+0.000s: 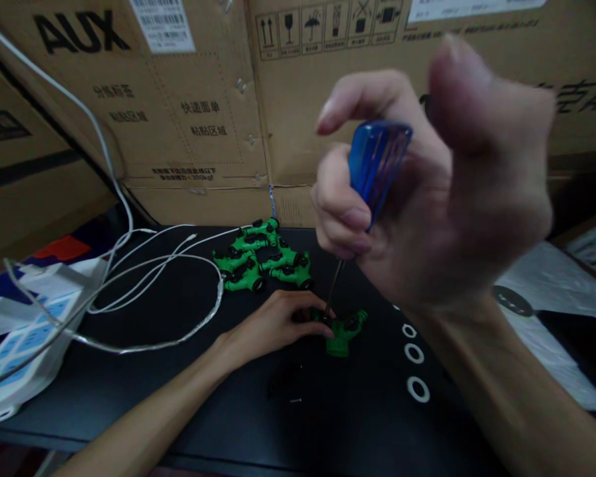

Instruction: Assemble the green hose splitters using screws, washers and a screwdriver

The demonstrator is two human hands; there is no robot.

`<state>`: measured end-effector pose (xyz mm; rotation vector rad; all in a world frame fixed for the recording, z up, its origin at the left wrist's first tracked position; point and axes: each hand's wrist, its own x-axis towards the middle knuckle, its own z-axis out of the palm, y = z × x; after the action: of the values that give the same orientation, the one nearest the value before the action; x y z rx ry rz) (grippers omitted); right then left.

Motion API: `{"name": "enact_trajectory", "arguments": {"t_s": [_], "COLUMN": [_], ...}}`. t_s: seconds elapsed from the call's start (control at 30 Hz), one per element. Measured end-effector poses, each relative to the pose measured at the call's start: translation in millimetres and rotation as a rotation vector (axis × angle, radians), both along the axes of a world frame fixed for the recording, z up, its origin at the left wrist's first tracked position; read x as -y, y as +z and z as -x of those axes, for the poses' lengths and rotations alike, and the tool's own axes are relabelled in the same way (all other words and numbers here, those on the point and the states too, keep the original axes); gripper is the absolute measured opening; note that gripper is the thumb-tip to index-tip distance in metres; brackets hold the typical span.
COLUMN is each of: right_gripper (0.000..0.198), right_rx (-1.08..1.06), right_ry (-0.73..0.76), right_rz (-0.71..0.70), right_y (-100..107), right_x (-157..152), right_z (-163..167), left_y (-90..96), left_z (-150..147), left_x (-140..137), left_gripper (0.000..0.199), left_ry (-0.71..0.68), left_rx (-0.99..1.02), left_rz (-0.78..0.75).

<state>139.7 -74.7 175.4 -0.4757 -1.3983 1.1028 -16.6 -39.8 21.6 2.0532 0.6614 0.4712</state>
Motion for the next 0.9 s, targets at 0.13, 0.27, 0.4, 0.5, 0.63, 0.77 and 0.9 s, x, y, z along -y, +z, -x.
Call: {"name": "enact_trajectory", "arguments": {"t_s": [0.13, 0.27, 0.4, 0.5, 0.63, 0.77, 0.9], "right_gripper": [0.034, 0.020, 0.033, 0.027, 0.035, 0.016, 0.022], "right_rx": [-0.057, -0.106, -0.109, -0.121, -0.111, -0.123, -0.141], "right_ry": [0.068, 0.112, 0.167, 0.192, 0.227, 0.174, 0.223], "right_rz": [0.055, 0.018, 0.052, 0.063, 0.038, 0.018, -0.001], "right_y": [-1.5, -7.3, -8.5, -8.1, -8.3, -8.5, -8.2], "right_x": [-4.0, -9.0, -10.6, -11.4, -12.5, -12.3, -10.2], "right_z": [-3.7, -0.8, -1.7, -5.6, -7.4, -3.9, -1.8], "left_y": [0.8, -2.1, -2.4, -1.2, -1.0, -0.4, 0.2], "left_z": [-0.1, 0.3, 0.9, 1.2, 1.1, 0.0, -1.4], "left_x": [2.1, 1.8, 2.5, 2.5, 0.6, -0.1, 1.8], "left_gripper": [0.034, 0.037, 0.038, 0.037, 0.035, 0.034, 0.034], "left_ry": [0.002, 0.027, 0.043, 0.038, 0.039, 0.046, 0.035], "left_rx": [0.002, 0.015, -0.008, 0.001, -0.012, -0.017, 0.006], "left_rz": [0.037, 0.040, 0.036, 0.046, 0.056, 0.055, 0.069]}}
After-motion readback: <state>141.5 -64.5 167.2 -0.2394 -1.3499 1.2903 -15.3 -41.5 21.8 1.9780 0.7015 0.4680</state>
